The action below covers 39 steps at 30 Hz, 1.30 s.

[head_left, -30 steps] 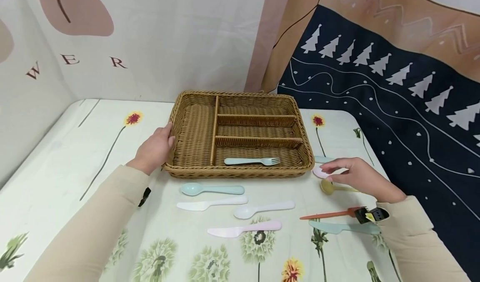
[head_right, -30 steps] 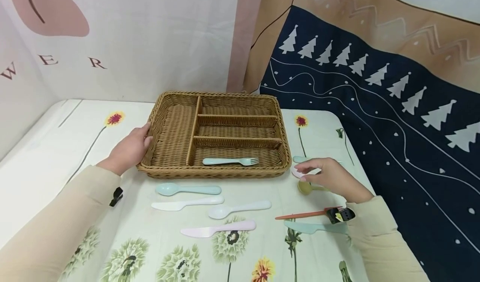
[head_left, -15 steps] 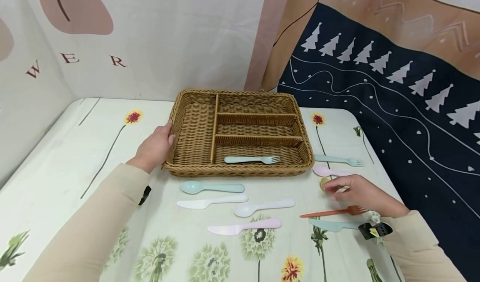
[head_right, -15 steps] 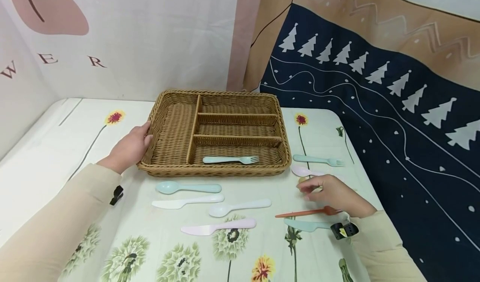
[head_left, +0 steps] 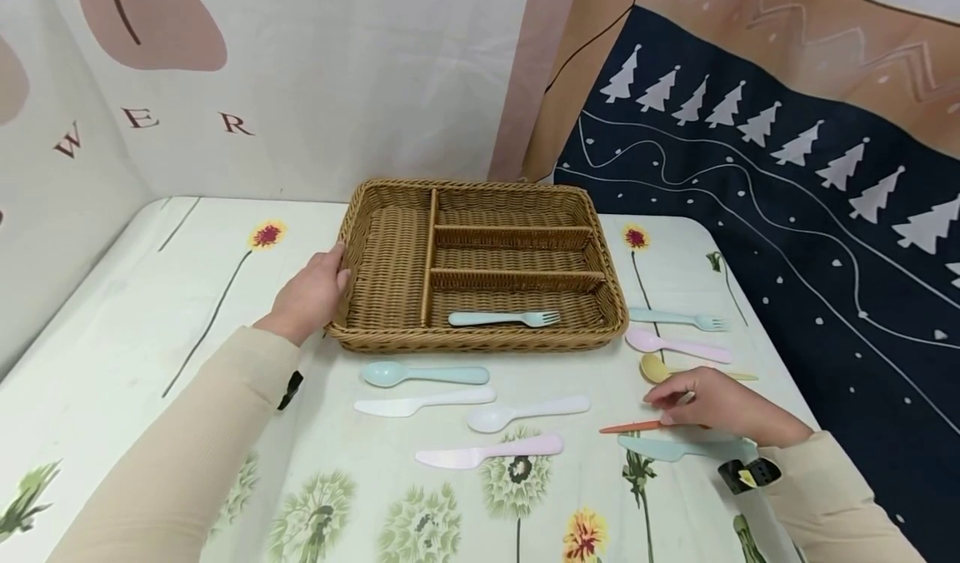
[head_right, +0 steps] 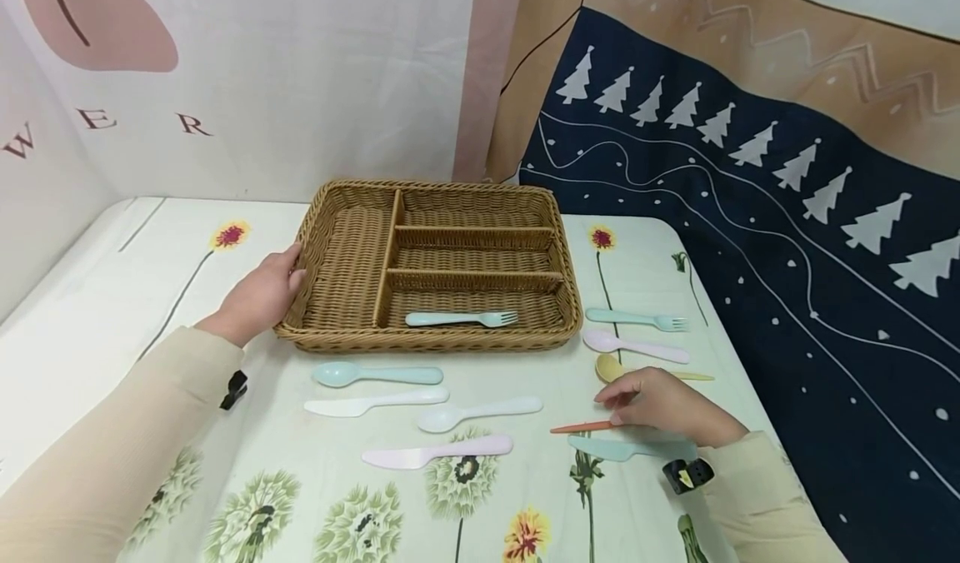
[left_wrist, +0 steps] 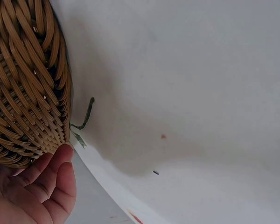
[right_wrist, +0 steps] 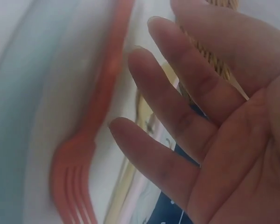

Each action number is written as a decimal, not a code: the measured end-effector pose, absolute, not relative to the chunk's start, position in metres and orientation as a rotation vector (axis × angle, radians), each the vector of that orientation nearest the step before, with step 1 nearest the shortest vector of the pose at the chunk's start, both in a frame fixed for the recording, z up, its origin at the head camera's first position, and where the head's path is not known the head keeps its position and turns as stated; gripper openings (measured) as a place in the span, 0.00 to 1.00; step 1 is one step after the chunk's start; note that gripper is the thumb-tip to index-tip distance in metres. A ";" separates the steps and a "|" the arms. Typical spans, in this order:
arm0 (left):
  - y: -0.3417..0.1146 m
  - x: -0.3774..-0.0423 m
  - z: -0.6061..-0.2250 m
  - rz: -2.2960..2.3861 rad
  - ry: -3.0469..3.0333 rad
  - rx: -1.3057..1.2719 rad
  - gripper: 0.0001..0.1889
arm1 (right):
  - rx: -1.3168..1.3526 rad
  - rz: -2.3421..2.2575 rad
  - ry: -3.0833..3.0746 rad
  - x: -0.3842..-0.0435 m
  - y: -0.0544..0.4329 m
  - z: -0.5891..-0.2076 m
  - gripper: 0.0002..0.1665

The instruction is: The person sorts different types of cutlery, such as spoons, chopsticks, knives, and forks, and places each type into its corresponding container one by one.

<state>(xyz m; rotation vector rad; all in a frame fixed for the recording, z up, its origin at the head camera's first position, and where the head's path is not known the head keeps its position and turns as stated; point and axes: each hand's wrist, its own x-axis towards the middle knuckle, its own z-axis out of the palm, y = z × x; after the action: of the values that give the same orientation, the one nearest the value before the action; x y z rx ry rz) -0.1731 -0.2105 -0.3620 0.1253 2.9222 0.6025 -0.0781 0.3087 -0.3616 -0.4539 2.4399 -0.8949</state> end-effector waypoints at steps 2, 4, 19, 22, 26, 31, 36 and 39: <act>-0.211 -0.173 -0.362 0.603 2.921 0.122 0.29 | -0.486 -0.882 2.437 -0.078 0.309 -0.364 0.15; -0.211 -0.173 -0.362 0.600 2.921 0.123 0.29 | -0.511 -0.861 2.440 -0.077 0.310 -0.366 0.13; -0.210 -0.172 -0.360 0.601 2.925 0.108 0.29 | -0.535 -0.816 2.425 -0.073 0.309 -0.370 0.12; -0.210 -0.172 -0.361 0.603 2.925 0.107 0.29 | -0.528 -0.807 2.436 -0.072 0.307 -0.371 0.11; -0.209 -0.171 -0.360 0.602 2.926 0.104 0.29 | -0.519 -0.777 2.455 -0.071 0.306 -0.373 0.11; -0.209 -0.171 -0.360 0.601 2.929 0.100 0.29 | -0.511 -0.771 2.472 -0.071 0.305 -0.373 0.10; -0.210 -0.171 -0.361 0.597 2.934 0.108 0.29 | -0.530 -0.767 2.491 -0.071 0.306 -0.373 0.11; -0.210 -0.170 -0.361 0.594 2.941 0.111 0.29 | -0.572 -0.745 2.535 -0.071 0.307 -0.370 0.10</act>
<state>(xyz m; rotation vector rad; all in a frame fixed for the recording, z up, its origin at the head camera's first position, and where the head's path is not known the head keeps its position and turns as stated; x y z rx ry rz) -0.1705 -0.2096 -0.3614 0.1109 2.9411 0.5937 -0.0714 0.3069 -0.3704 -0.5717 2.5352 -0.7449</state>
